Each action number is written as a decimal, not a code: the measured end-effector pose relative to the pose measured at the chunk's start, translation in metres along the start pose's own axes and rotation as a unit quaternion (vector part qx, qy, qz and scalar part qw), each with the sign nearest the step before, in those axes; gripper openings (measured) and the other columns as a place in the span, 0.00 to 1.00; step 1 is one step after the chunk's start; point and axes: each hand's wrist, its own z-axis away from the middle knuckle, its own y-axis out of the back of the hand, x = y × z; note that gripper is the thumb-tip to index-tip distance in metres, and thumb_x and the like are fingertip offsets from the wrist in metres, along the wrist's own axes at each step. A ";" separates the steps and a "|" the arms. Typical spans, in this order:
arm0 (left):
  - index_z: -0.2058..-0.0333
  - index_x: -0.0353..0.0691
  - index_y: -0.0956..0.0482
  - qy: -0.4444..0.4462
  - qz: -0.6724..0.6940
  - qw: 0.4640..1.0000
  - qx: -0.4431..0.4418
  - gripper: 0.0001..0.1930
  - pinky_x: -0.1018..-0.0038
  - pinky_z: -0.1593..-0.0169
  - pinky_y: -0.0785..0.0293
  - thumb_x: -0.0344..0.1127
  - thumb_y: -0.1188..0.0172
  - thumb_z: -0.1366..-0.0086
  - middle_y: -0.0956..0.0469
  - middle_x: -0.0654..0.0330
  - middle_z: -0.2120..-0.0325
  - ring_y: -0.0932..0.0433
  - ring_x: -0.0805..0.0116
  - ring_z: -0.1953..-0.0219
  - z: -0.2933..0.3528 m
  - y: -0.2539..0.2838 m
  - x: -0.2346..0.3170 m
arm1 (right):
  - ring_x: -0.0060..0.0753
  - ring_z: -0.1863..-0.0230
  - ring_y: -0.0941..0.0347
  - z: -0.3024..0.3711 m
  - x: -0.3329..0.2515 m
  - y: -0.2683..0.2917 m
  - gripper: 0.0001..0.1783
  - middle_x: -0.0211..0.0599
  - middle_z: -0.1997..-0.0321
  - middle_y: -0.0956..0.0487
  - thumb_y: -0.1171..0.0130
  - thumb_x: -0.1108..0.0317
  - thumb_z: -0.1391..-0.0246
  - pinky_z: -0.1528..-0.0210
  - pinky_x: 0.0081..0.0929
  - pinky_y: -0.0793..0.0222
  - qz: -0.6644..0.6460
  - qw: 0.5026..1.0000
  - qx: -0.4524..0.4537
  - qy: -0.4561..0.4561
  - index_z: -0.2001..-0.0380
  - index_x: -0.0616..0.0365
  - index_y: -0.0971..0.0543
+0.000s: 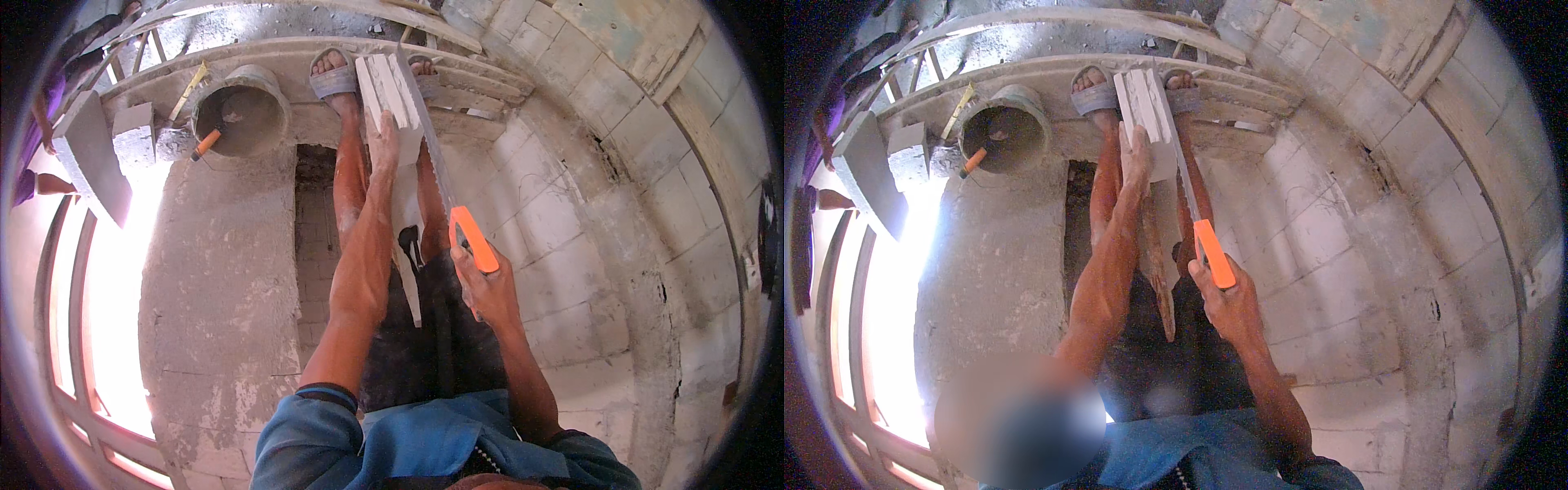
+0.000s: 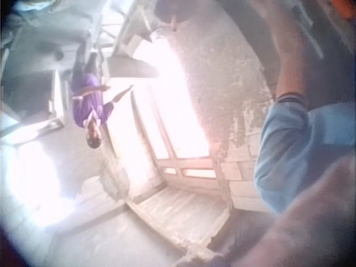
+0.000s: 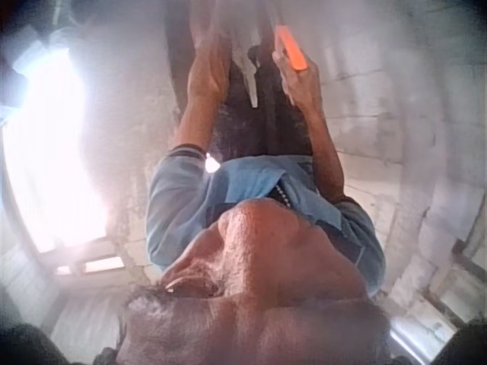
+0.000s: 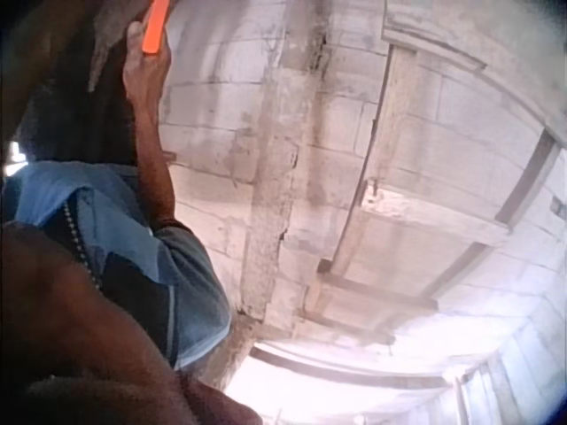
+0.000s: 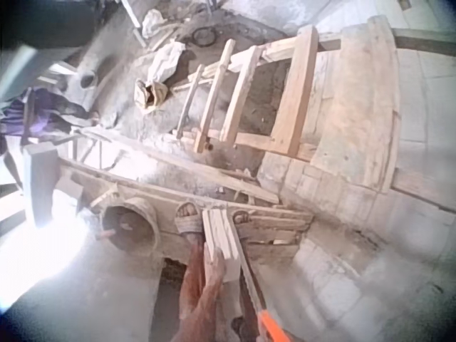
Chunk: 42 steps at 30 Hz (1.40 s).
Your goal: The person sits on the floor and uses a hand saw to cut a white rectangular tile. They hold the tile between their legs and saw through it, then place the cut piece on a wooden plank.
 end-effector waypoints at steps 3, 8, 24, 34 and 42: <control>0.27 0.33 0.53 -0.003 0.020 1.000 -0.002 0.43 0.61 0.31 0.42 0.58 0.51 0.27 0.43 0.38 0.31 0.39 0.45 0.31 0.007 -0.008 -0.007 | 0.27 0.73 0.35 -0.008 0.009 -0.002 0.23 0.32 0.77 0.30 0.39 0.51 0.35 0.67 0.32 0.35 0.018 1.000 0.011 0.006 0.68 0.63 0.24; 0.27 0.33 0.53 -0.006 0.034 0.999 0.006 0.43 0.62 0.31 0.42 0.59 0.52 0.27 0.43 0.39 0.31 0.39 0.46 0.31 0.012 -0.008 -0.012 | 0.30 0.71 0.33 -0.026 0.014 -0.008 0.23 0.38 0.75 0.28 0.40 0.51 0.35 0.66 0.35 0.33 0.051 0.998 0.017 0.014 0.66 0.64 0.24; 0.26 0.35 0.52 -0.017 0.056 0.998 0.000 0.42 0.63 0.31 0.43 0.59 0.53 0.26 0.42 0.43 0.30 0.38 0.50 0.31 0.035 -0.007 -0.008 | 0.51 0.60 0.23 -0.090 0.051 -0.055 0.22 0.55 0.65 0.20 0.42 0.54 0.35 0.53 0.42 0.28 0.201 0.963 0.093 0.154 0.57 0.67 0.23; 0.26 0.35 0.52 -0.028 0.057 0.998 0.001 0.42 0.64 0.31 0.43 0.59 0.53 0.26 0.42 0.45 0.30 0.38 0.52 0.31 0.034 -0.003 -0.001 | 0.42 0.60 0.20 -0.048 0.068 -0.033 0.21 0.50 0.64 0.18 0.43 0.55 0.33 0.56 0.39 0.27 0.118 0.984 0.036 0.129 0.57 0.68 0.21; 0.26 0.36 0.51 -0.027 0.055 0.998 0.005 0.42 0.64 0.31 0.43 0.60 0.54 0.26 0.42 0.47 0.30 0.38 0.54 0.31 0.048 -0.002 -0.008 | 0.55 0.41 0.24 -0.007 0.094 -0.028 0.26 0.57 0.41 0.22 0.45 0.56 0.33 0.39 0.40 0.30 0.073 0.976 0.059 0.197 0.38 0.59 0.27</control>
